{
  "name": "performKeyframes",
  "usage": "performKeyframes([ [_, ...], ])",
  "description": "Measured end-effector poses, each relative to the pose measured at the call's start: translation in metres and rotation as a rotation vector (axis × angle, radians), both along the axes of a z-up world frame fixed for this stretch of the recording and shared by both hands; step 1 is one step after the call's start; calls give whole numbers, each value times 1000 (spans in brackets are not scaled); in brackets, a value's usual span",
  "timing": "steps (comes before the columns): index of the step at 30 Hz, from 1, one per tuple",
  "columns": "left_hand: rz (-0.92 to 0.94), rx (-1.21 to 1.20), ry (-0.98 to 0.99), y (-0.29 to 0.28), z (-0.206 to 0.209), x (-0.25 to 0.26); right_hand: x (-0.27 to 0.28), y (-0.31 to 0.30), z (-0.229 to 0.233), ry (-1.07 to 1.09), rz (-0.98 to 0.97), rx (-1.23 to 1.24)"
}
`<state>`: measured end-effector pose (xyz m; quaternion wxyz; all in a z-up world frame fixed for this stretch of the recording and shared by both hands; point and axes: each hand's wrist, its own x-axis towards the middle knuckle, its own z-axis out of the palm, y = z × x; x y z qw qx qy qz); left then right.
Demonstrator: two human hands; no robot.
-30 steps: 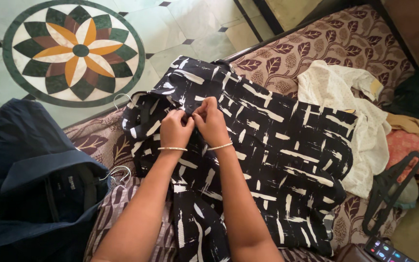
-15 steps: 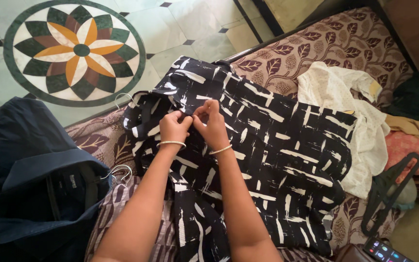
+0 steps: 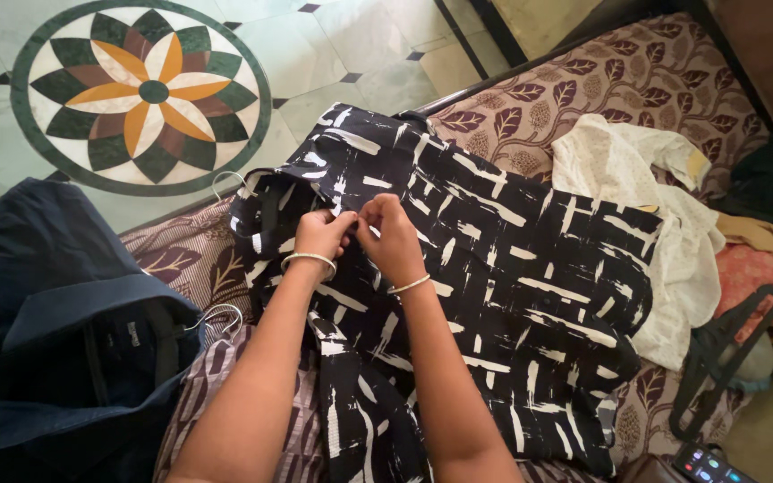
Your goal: The person buttons a dark blue shirt and then a black-and-white patterned shirt while seated on a bed. They handle the shirts one at a time, aligning plackets and fastening buttons by hand.
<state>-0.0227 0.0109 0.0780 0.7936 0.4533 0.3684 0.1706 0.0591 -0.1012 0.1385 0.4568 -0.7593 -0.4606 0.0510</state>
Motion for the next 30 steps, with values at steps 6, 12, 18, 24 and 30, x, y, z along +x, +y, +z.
performKeyframes([
  [6, 24, -147, 97, 4, -6, 1, 1, -2, 4, 163, -58, -8],
  [12, 91, -343, 14, 7, -29, 8, 1, -6, -7, 342, 20, 124],
  [18, 102, -544, 5, 14, -28, 5, -4, -5, -9, 284, -162, -57],
  [24, 85, -301, 38, 4, -28, 6, 15, -7, -37, 934, -247, -71],
  [30, 66, -28, 50, -4, -20, 5, 32, -8, -56, 1204, -220, -52],
])
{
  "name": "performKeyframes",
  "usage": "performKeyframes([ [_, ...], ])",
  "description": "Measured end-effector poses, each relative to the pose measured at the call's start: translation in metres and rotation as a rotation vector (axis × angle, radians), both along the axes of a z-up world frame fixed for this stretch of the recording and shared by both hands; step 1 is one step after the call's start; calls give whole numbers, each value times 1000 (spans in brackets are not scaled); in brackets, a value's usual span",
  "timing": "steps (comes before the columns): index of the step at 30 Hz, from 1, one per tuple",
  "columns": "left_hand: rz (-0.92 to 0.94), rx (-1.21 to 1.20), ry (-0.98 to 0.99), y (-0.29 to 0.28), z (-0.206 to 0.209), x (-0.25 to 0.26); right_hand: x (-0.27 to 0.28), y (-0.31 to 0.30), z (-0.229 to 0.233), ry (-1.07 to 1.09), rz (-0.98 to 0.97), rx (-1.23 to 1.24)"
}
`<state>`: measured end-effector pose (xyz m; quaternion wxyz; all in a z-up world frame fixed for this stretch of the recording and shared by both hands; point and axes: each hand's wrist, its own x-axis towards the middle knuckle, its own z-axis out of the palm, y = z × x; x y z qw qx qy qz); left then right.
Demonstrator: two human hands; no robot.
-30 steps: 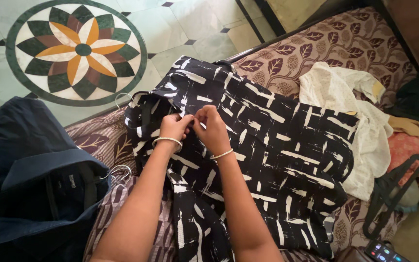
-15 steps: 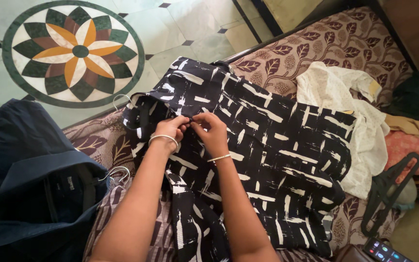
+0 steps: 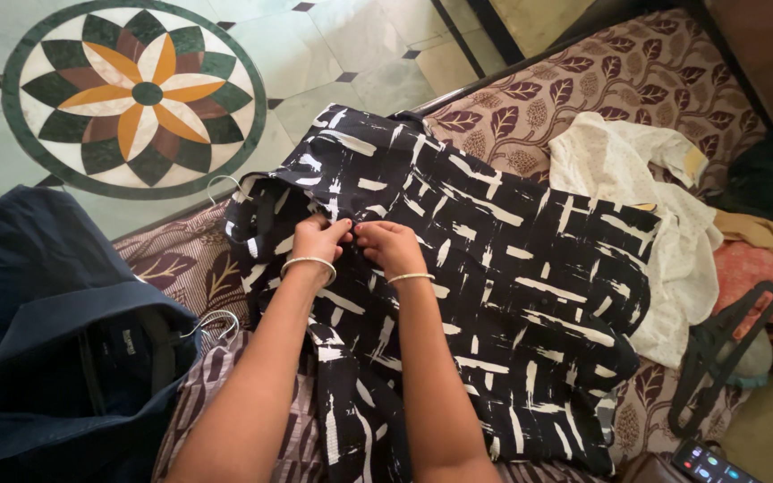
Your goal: The person buttons a dark blue shirt and then a black-and-white patterned shirt while seated on a bed. They handle the shirts one at a time, aligning plackets and fastening buttons by hand.
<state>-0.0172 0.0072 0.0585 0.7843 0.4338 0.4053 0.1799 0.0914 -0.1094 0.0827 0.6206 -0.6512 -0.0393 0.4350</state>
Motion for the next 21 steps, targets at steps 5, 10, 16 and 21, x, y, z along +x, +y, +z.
performKeyframes([
  [5, -40, 28, 46, 3, 10, -4, 12, -2, -3, 136, 26, 82],
  [10, 0, -155, -43, 4, 3, 0, 20, -6, -11, 266, 81, 146],
  [16, -44, -429, 20, 15, -13, -1, 10, -3, -11, 48, 93, 224],
  [21, -121, -388, -27, 15, -13, -2, 6, -5, 9, -93, 151, 92],
])
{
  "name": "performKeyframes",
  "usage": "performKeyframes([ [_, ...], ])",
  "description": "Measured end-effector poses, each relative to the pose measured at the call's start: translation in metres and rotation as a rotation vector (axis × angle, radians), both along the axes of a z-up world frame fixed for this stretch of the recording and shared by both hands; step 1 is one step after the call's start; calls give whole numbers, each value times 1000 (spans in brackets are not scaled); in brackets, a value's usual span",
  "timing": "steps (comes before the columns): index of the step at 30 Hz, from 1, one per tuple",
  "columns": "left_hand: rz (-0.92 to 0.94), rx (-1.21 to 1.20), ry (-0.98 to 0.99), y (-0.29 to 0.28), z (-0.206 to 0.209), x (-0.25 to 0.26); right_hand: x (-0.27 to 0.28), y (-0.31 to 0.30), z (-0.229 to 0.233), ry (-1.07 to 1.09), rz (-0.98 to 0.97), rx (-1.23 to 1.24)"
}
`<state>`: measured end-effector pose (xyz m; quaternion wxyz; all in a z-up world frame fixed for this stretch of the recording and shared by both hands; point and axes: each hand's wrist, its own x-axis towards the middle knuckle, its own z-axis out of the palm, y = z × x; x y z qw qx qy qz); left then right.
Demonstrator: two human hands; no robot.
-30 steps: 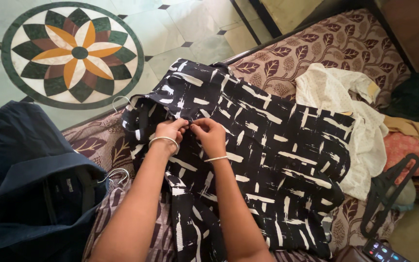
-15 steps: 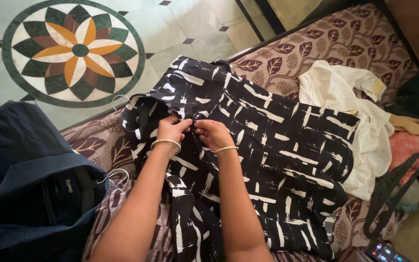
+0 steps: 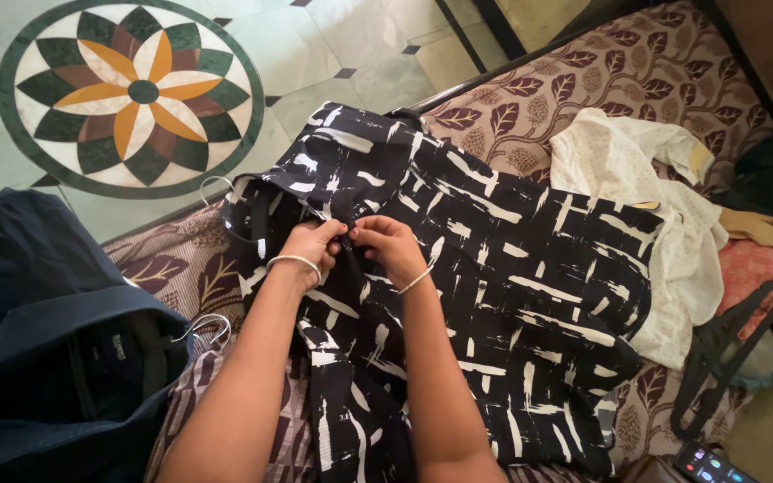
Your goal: The person buttons a dark blue shirt and then a black-and-white patterned shirt while seated on a bed. They handle the shirts one at a time, aligning plackets and fastening buttons by hand.
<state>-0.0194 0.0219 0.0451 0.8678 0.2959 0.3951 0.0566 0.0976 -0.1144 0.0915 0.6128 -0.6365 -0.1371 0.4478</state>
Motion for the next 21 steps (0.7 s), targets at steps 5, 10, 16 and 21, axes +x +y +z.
performKeyframes([
  [5, 58, 573, 239, -12, 12, -1, -5, -11, 11, -873, -120, -117],
  [10, 40, 1237, 700, -11, 41, -15, 18, -98, 13, -1459, -310, -632],
  [16, -98, 1241, 742, 7, 51, -27, 68, -281, -25, -1652, -233, -954],
  [21, -185, 1298, 763, 16, 54, -39, 111, -374, -20, -1441, -329, -750],
])
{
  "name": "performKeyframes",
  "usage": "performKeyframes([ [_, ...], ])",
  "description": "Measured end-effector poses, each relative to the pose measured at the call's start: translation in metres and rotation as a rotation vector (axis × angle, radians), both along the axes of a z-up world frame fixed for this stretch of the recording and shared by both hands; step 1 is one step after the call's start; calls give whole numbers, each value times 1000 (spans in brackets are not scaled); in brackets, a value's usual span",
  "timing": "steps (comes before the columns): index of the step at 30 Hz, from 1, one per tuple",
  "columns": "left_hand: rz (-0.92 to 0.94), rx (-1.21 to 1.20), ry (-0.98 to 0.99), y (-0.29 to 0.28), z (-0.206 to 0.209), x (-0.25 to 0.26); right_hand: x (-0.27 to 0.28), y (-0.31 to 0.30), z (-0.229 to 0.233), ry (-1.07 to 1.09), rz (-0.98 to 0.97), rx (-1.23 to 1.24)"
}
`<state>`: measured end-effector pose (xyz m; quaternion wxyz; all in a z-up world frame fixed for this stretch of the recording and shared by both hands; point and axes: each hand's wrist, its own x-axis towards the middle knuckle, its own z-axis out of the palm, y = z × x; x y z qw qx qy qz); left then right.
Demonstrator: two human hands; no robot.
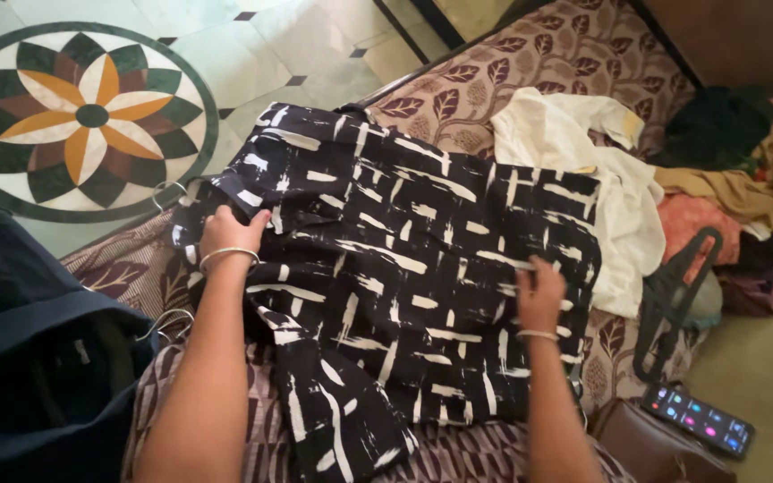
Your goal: The person buttons a dark blue shirt and then a black-and-white patterned shirt while seated on a bed. They handle the shirts one at a time, aligning plackets and fastening buttons by hand.
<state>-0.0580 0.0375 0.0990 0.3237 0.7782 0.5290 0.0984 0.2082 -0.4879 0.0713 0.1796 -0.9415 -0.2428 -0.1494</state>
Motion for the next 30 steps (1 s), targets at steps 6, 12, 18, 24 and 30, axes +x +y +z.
performKeyframes([
  [6, 11, -334, -93, 3, 13, -14, 12, -65, 19, 139, -69, -288],
  [12, -4, -133, 5, 25, 5, -39, 6, -97, 25, 393, -477, -478],
  [18, 9, -3, 44, 20, -10, -31, 0, -88, 74, -110, -532, -482],
  [24, 39, 499, -179, -10, 5, -8, -58, 105, 99, -115, 215, 14],
  [30, -635, 439, -358, -63, 21, 17, -158, 272, 64, 164, 546, 328],
])
